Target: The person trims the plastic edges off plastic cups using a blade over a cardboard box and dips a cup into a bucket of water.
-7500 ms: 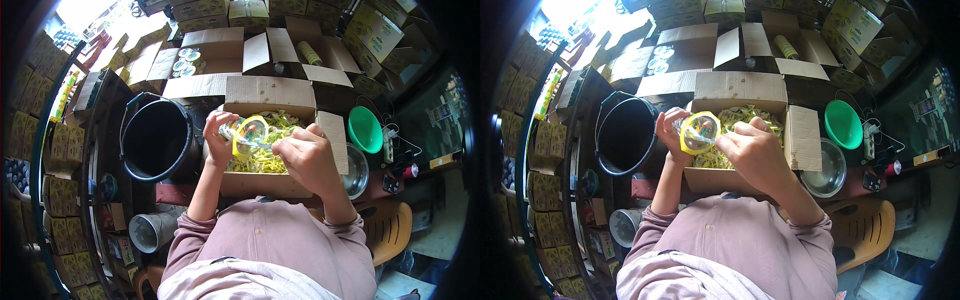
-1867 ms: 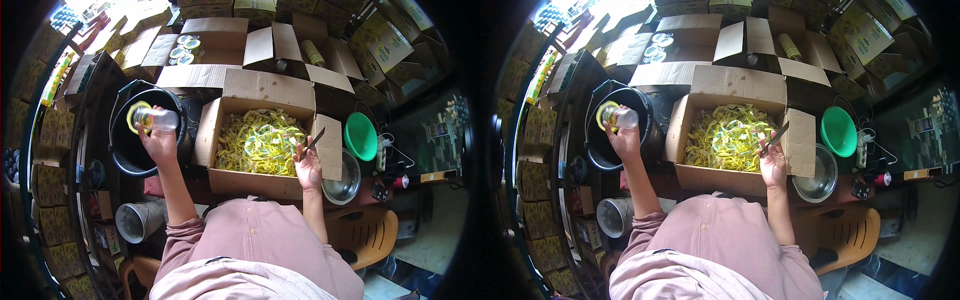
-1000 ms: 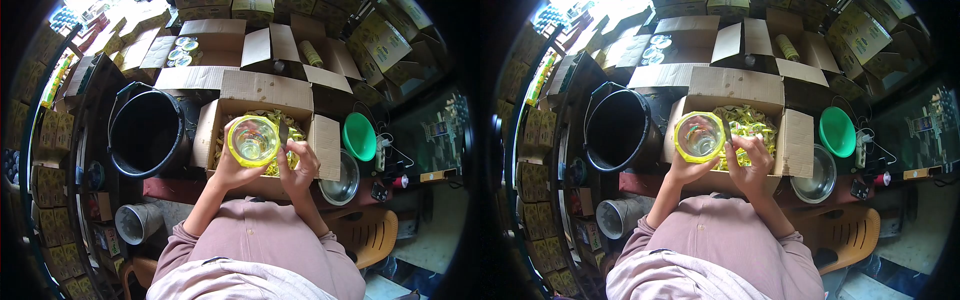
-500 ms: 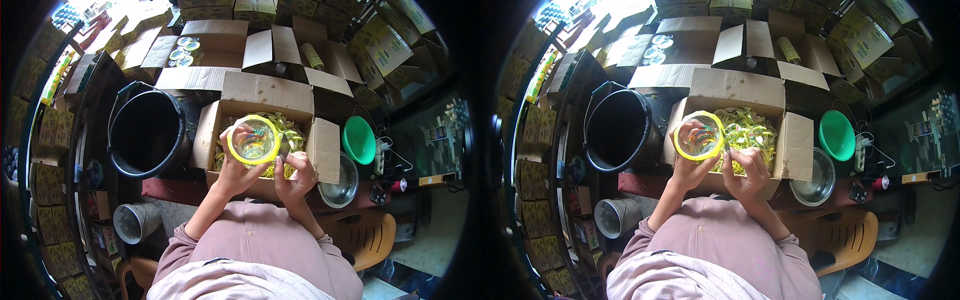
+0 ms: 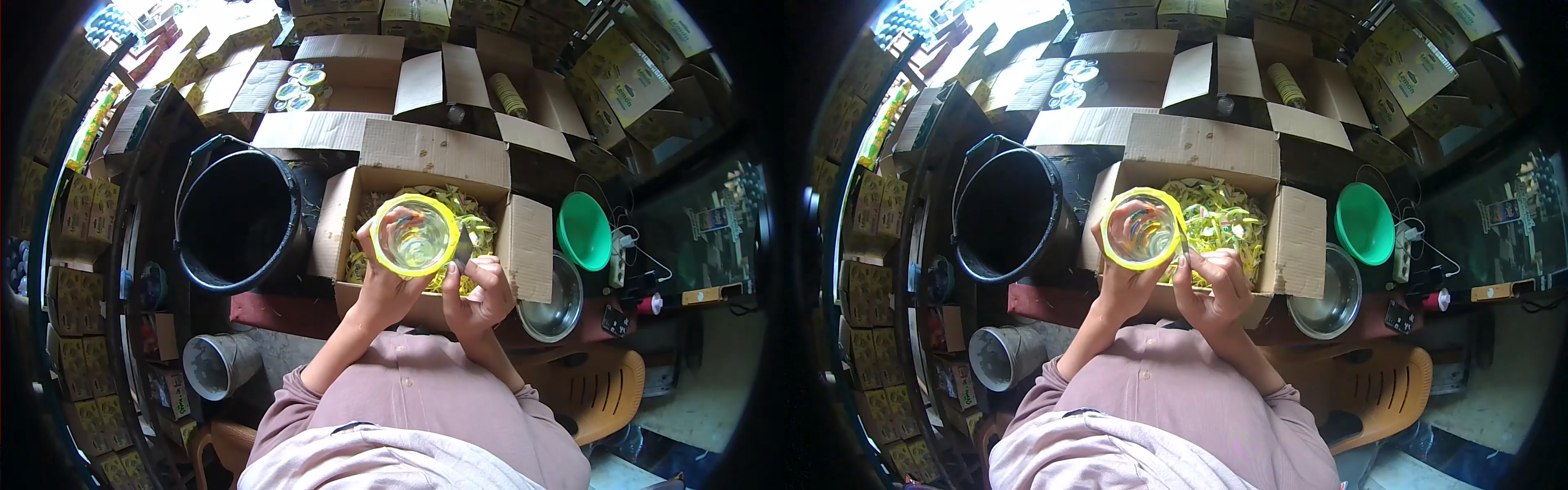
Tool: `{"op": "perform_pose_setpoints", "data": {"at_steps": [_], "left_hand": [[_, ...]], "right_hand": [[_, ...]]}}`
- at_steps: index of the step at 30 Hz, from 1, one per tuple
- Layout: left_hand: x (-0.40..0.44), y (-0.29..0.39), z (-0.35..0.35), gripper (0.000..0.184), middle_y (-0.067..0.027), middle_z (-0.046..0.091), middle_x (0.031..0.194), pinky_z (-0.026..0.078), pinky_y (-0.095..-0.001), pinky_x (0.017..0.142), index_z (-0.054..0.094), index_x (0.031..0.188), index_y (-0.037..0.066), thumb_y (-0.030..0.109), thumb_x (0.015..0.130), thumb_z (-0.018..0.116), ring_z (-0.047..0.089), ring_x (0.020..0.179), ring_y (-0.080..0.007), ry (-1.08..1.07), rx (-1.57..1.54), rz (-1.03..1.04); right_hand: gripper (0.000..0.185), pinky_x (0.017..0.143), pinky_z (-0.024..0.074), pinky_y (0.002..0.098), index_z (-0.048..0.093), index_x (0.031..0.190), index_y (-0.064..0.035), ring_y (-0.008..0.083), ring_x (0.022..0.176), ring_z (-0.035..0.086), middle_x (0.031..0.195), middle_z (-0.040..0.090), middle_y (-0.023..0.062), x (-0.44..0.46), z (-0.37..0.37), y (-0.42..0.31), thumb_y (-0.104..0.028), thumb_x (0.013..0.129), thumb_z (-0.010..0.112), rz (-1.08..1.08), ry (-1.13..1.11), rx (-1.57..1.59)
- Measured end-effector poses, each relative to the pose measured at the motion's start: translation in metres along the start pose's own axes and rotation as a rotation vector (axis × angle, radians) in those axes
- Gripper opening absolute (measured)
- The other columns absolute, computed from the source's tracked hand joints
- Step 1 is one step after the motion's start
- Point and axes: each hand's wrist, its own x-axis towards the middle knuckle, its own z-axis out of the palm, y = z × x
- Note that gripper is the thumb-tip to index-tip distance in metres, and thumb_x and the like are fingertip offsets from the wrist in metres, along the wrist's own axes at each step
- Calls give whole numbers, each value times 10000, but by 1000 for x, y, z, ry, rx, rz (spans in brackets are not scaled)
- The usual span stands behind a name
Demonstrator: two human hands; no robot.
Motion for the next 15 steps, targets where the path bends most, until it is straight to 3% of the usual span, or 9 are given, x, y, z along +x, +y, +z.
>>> {"op": "perform_pose_setpoints", "data": {"at_steps": [5,9,11,15], "left_hand": [[-3,2,2,836,-165,262,1159,361,-394,933,107,1293,-5,78,697,687,429,1090,-287,36,85,12],[-6,-2,-4,775,-180,232,1214,297,-406,972,205,1297,-11,255,730,663,366,1140,-297,-73,182,118],[-14,-19,-2,745,-187,224,1238,261,-408,989,260,1289,-8,332,744,637,335,1159,-302,-130,116,98],[-6,-4,1,724,-196,223,1256,245,-405,992,282,1279,-4,366,754,617,337,1146,-317,-20,-57,13]], "right_hand": [[167,540,428,293,523,812,-7,184,572,516,680,519,70,0,2,2,43,690,627,-2,-2,-12],[174,538,452,278,576,823,-11,182,583,542,693,560,69,1,1,4,40,672,644,9,38,6],[170,534,449,279,576,822,-10,181,581,540,691,557,67,1,2,3,39,673,642,13,53,-9],[172,531,445,278,575,821,-6,179,575,538,685,554,64,-2,3,6,40,669,641,-10,52,-10]]}}
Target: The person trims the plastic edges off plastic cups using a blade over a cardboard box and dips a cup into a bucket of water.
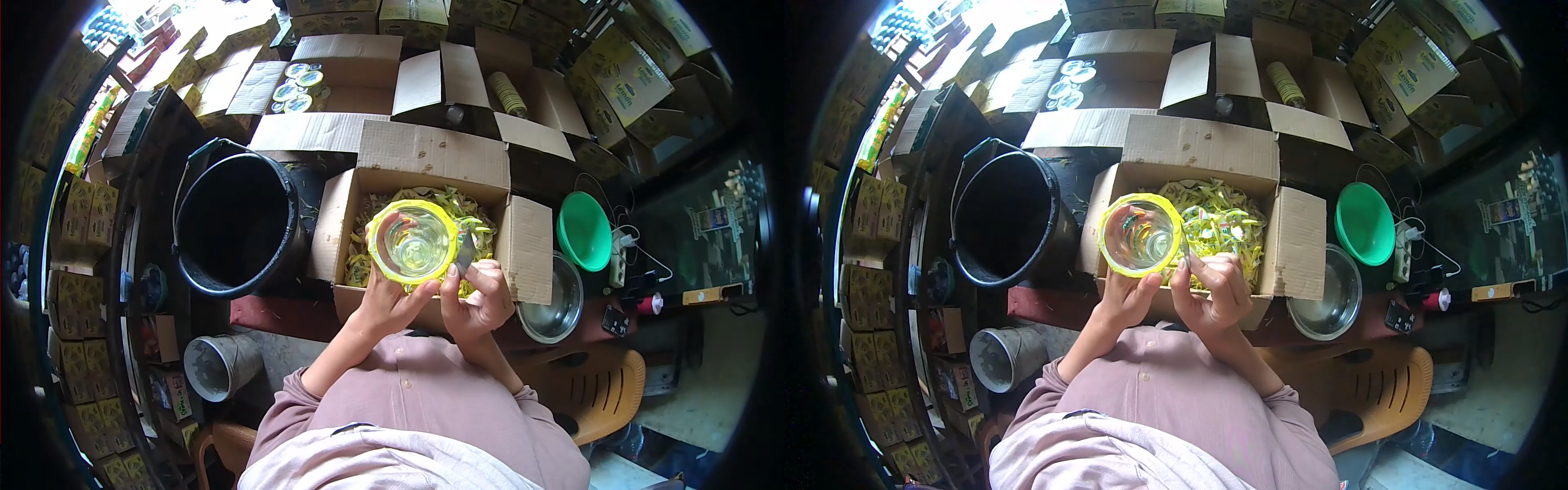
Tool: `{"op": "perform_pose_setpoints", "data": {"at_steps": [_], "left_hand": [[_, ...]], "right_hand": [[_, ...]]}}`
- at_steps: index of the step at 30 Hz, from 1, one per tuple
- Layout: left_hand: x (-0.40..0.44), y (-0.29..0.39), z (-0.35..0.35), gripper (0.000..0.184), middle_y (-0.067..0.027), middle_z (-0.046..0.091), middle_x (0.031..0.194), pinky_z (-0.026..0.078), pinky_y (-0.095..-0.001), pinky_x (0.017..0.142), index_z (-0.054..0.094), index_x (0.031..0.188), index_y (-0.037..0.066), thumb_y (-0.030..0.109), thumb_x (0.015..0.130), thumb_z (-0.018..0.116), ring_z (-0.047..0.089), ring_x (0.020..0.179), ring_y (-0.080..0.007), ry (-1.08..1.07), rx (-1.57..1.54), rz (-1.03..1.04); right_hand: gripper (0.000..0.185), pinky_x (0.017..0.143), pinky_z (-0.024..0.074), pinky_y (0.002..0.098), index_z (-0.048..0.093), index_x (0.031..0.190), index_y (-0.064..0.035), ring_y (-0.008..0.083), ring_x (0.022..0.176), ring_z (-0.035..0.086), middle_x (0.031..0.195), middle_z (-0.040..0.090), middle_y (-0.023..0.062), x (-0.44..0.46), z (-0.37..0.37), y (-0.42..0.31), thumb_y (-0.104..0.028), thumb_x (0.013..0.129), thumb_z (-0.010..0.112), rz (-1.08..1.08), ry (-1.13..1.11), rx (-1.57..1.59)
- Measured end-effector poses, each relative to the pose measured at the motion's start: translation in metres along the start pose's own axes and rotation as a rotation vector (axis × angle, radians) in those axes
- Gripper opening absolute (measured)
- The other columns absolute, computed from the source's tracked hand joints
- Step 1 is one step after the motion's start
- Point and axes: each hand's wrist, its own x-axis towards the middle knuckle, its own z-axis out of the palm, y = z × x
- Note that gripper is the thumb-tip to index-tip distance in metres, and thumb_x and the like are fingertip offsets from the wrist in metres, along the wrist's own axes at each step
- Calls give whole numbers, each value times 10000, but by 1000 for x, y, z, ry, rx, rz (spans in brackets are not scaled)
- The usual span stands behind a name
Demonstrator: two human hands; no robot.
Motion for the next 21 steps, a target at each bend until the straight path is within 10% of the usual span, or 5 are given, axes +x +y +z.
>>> {"op": "perform_pose_setpoints", "data": {"at_steps": [21], "left_hand": [[7,7,-1,776,-185,289,1167,312,-390,933,208,1261,-15,235,701,683,339,1102,-286,-42,13,-64]], "right_hand": [[217,580,474,283,605,842,-22,187,619,574,705,587,72,15,-3,8,58,647,657,64,-63,-34]]}}
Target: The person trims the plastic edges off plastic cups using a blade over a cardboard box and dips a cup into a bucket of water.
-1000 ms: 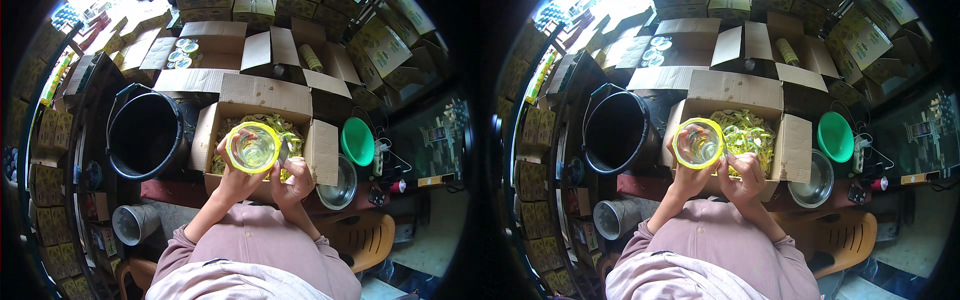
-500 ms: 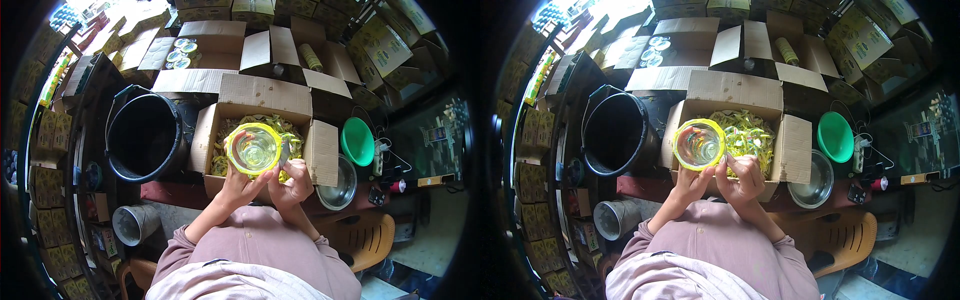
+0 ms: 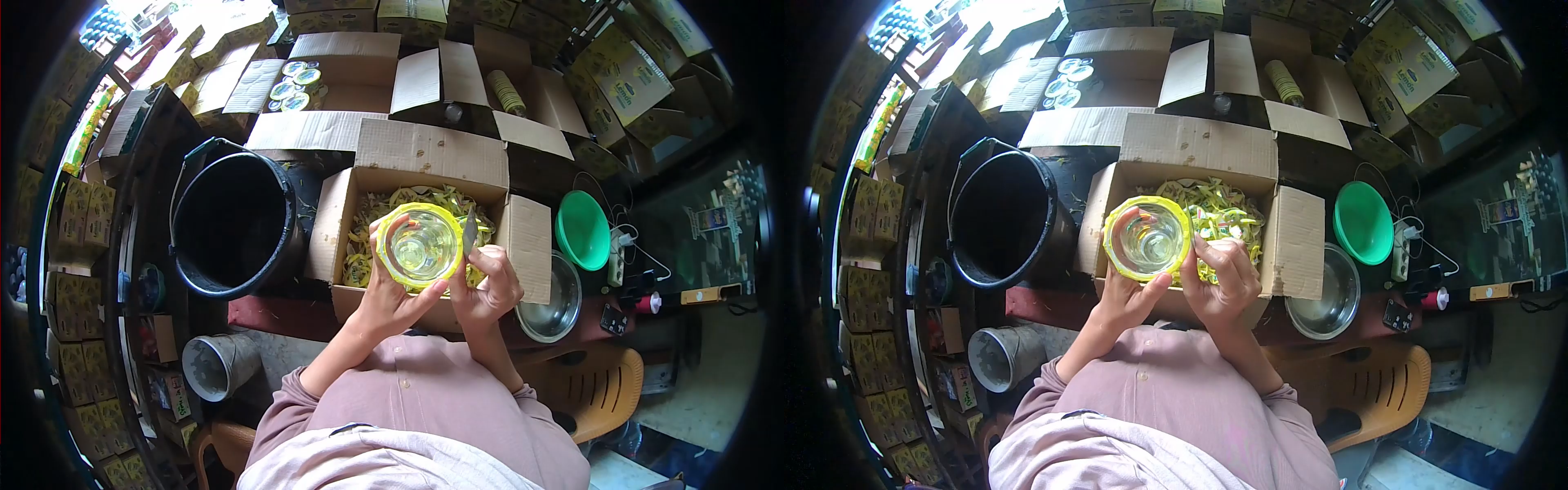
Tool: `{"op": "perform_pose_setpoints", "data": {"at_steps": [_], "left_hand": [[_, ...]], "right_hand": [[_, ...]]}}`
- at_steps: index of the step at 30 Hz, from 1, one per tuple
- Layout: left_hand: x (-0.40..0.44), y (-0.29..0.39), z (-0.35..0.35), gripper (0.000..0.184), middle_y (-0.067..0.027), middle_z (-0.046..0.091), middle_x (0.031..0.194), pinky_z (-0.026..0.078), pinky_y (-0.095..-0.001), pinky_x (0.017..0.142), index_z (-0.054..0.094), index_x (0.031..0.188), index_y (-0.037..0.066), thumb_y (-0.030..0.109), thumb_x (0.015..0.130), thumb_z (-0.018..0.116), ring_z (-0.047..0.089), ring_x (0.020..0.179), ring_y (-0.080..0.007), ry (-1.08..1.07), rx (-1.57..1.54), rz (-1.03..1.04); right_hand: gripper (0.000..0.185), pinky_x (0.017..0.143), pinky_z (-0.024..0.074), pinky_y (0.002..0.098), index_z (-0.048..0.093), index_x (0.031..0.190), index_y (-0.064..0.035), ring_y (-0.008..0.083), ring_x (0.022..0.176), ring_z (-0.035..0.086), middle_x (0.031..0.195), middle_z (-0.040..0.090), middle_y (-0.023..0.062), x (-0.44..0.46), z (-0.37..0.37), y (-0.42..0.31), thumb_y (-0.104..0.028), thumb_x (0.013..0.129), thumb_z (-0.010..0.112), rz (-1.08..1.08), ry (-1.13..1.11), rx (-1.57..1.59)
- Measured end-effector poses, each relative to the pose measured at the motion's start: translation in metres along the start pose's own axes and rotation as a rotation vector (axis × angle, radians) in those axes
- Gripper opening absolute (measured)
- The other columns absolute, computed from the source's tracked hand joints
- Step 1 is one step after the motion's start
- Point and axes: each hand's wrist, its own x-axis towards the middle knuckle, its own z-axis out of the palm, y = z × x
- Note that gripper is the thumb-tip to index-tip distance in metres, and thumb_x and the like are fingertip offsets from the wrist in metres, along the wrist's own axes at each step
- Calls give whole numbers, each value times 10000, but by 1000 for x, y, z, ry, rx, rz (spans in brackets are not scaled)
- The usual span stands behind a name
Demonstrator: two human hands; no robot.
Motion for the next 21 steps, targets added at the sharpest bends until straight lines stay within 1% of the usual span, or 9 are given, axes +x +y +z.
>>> {"op": "perform_pose_setpoints", "data": {"at_steps": [2,8,11,14,17,20,21], "left_hand": [[0,3,0,770,-185,293,1172,308,-387,937,214,1258,-15,225,697,682,334,1110,-288,-9,-60,-11],[5,4,-7,749,-186,291,1183,311,-382,936,231,1247,-18,216,695,679,345,1107,-287,-49,-67,11],[7,3,-12,739,-183,296,1174,316,-381,934,240,1242,-18,213,694,678,361,1094,-284,-89,46,66],[7,5,-14,737,-180,301,1164,317,-380,933,243,1243,-18,211,693,676,371,1084,-282,-93,-6,26],[9,6,-16,730,-179,301,1164,318,-378,933,243,1244,-19,213,698,669,370,1082,-280,-83,-20,57],[6,2,-15,727,-173,298,1169,319,-376,937,228,1257,-18,219,719,655,377,1088,-272,-89,0,12],[5,1,-14,726,-171,297,1172,321,-374,937,219,1262,-18,221,728,650,381,1090,-268,-76,-35,-10]], "right_hand": [[227,582,473,286,608,847,-25,184,619,574,697,585,70,1,-2,0,64,644,657,11,1,-1],[232,585,461,282,615,854,-33,176,606,571,677,574,61,6,-5,-3,63,649,665,10,-36,-19],[232,579,457,278,619,866,-36,167,598,567,675,572,53,7,-6,-5,55,659,666,10,-51,-62],[237,573,454,272,622,884,-40,159,594,565,675,571,49,9,-8,-6,41,666,669,-16,-73,-104],[233,582,461,275,621,892,-36,168,603,573,686,579,56,9,-9,-9,30,674,667,-12,-83,-139],[226,581,471,280,620,900,-28,178,607,581,707,592,65,8,-7,-11,24,684,664,67,-86,-89],[229,578,473,279,619,906,-27,179,606,583,714,594,69,8,-6,-12,21,687,663,98,-87,-77]]}}
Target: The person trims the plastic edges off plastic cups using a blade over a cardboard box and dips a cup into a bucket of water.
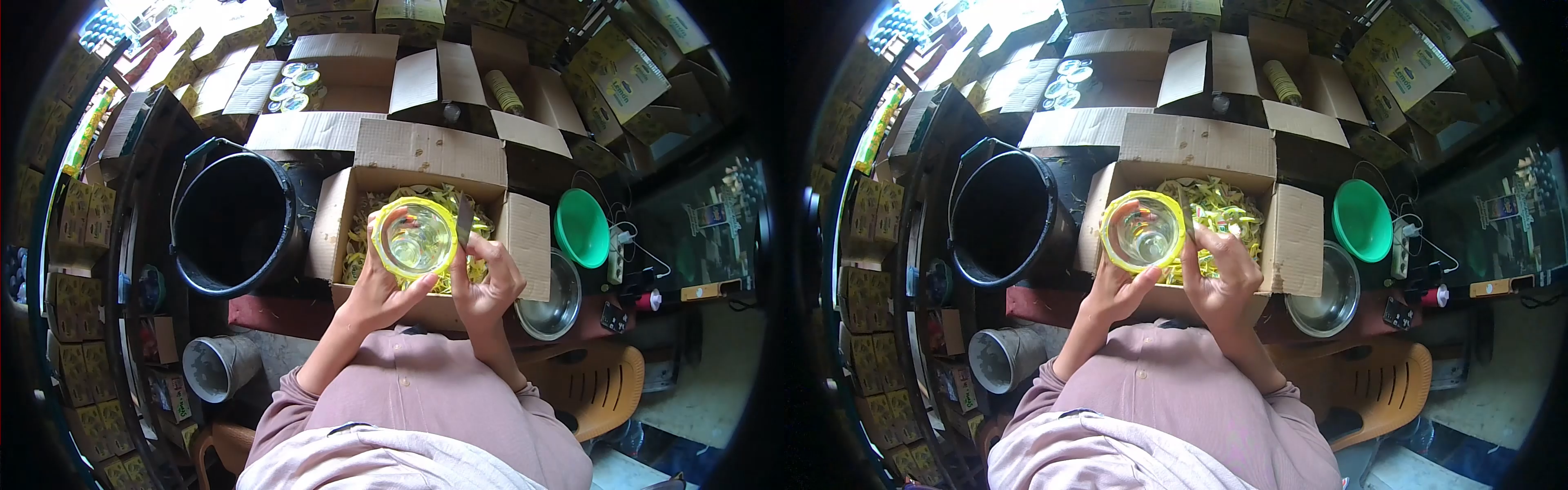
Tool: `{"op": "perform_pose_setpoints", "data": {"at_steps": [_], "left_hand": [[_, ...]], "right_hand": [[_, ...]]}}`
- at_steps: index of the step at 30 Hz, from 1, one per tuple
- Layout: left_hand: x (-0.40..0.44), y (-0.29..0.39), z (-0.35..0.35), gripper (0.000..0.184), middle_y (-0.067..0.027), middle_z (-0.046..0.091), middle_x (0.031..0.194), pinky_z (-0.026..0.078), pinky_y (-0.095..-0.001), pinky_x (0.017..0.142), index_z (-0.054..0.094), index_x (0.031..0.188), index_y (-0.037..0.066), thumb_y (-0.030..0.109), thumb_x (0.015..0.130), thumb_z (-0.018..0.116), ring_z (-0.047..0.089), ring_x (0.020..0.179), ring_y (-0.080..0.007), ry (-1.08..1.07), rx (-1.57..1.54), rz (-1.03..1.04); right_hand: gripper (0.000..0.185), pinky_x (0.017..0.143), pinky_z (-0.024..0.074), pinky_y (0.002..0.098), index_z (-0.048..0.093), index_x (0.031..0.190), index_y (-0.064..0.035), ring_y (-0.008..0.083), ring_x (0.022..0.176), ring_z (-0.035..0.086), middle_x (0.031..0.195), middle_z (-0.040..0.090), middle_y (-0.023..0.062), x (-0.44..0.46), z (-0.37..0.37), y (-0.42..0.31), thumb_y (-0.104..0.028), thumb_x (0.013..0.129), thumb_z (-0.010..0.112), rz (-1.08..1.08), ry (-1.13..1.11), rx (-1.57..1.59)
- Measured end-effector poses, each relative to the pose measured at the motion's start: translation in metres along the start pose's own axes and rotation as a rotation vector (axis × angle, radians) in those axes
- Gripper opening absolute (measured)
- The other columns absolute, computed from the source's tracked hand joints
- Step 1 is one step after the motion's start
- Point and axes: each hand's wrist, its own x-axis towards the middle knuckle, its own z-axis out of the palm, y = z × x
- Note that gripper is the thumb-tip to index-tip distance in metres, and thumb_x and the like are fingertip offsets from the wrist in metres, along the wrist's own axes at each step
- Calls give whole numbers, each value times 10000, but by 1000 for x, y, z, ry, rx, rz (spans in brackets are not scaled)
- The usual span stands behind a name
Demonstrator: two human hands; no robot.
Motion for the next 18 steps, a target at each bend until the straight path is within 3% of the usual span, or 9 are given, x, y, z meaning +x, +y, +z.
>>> {"op": "perform_pose_setpoints", "data": {"at_steps": [2,8,18], "left_hand": [[-1,-1,4,726,-165,293,1180,325,-371,939,202,1274,-18,225,747,638,391,1094,-260,28,-73,-41],[-1,-3,5,744,-153,289,1191,338,-360,932,173,1289,-17,237,764,634,409,1087,-247,60,-115,-60],[-2,3,4,753,-162,296,1183,335,-364,933,177,1275,-27,238,752,650,403,1087,-257,14,8,-29]], "right_hand": [[233,571,478,278,616,918,-25,183,605,586,726,600,76,-1,0,-1,16,693,662,61,-5,28],[314,548,472,268,611,980,-47,167,594,574,728,595,61,-10,5,3,22,680,670,-47,85,-11],[373,556,458,280,617,1009,-76,162,576,538,690,554,40,-8,5,3,51,662,660,-111,66,-104]]}}
